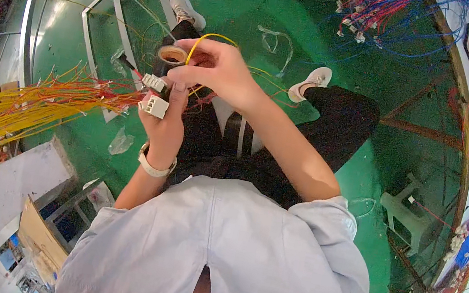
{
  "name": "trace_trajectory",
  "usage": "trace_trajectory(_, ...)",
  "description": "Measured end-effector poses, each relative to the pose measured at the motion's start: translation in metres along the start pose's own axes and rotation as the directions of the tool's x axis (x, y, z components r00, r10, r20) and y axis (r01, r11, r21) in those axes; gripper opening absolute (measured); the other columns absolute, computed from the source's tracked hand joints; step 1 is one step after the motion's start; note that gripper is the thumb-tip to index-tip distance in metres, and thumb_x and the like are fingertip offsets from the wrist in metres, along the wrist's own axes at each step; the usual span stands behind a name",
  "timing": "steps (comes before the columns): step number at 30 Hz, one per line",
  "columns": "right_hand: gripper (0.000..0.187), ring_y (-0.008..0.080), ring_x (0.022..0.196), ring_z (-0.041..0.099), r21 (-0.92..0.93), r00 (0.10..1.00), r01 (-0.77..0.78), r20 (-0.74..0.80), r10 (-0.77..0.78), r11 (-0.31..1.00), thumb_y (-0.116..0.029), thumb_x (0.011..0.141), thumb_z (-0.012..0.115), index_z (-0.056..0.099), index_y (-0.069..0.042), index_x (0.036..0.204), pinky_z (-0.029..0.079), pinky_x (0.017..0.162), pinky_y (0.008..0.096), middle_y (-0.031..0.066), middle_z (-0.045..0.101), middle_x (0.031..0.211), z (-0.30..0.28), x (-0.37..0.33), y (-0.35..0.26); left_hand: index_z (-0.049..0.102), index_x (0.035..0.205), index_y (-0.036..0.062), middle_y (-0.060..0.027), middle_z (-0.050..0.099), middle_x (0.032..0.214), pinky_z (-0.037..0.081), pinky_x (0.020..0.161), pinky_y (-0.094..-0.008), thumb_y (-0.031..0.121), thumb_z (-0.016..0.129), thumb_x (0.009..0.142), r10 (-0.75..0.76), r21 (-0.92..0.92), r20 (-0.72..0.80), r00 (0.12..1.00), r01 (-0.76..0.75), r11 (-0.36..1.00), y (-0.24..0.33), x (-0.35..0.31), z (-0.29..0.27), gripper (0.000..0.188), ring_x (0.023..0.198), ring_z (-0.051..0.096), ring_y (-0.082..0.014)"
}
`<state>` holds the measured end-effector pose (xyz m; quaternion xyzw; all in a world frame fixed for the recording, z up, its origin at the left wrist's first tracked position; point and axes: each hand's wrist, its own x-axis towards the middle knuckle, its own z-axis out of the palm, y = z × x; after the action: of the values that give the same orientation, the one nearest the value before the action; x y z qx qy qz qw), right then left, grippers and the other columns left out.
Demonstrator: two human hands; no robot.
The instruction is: Assembling an electrical wiring harness by inserting color-coded wires into plastic connectors and securing them with electrical tape.
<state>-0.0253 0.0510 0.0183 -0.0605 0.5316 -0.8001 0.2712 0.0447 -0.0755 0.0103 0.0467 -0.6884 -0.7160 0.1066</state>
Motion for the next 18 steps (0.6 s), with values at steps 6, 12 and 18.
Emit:
trace_trajectory(6,0.034,0.0121,0.096,0.057,0.107,0.994,-0.026,0.107,0.014,0.994,-0.008,0.079,0.061,0.062,0.004,0.111,0.047,0.083,0.0265,0.0083,0.062,0.106,0.008,0.022,0.011,0.063,0.089,-0.0007,0.0020,0.054,0.068,0.031,0.051,-0.0200,0.011,0.056,0.091,-0.192,-0.031,0.143,0.971,0.198,0.980,0.000,-0.004,-0.018,0.013,0.058,0.042,-0.0040)
trace_trajectory(12,0.030,0.0117,0.096,0.053,-0.109,0.953,0.160,0.274,-0.125,0.981,-0.007,0.080,0.063,0.065,0.002,0.109,0.043,0.084,0.0241,0.0052,0.058,0.104,-0.014,0.004,0.023,0.055,0.086,0.0041,0.0049,0.044,0.066,0.021,0.046,-0.0200,0.015,0.057,0.091,-0.465,-0.456,0.235,0.854,0.519,0.723,-0.008,0.006,-0.038,0.012,0.053,0.030,-0.0027)
trace_trajectory(18,0.073,0.0113,0.091,0.054,-0.161,0.991,0.002,0.134,0.019,0.987,0.002,0.072,0.072,0.041,-0.002,0.138,0.045,0.087,0.0254,0.0063,0.056,0.105,-0.004,-0.015,0.019,0.062,0.083,0.0023,0.0064,0.052,0.067,0.027,0.049,-0.0194,0.005,0.061,0.086,-0.317,-0.159,0.057,0.947,0.322,0.933,-0.031,0.009,-0.044,0.005,0.056,0.039,-0.0020)
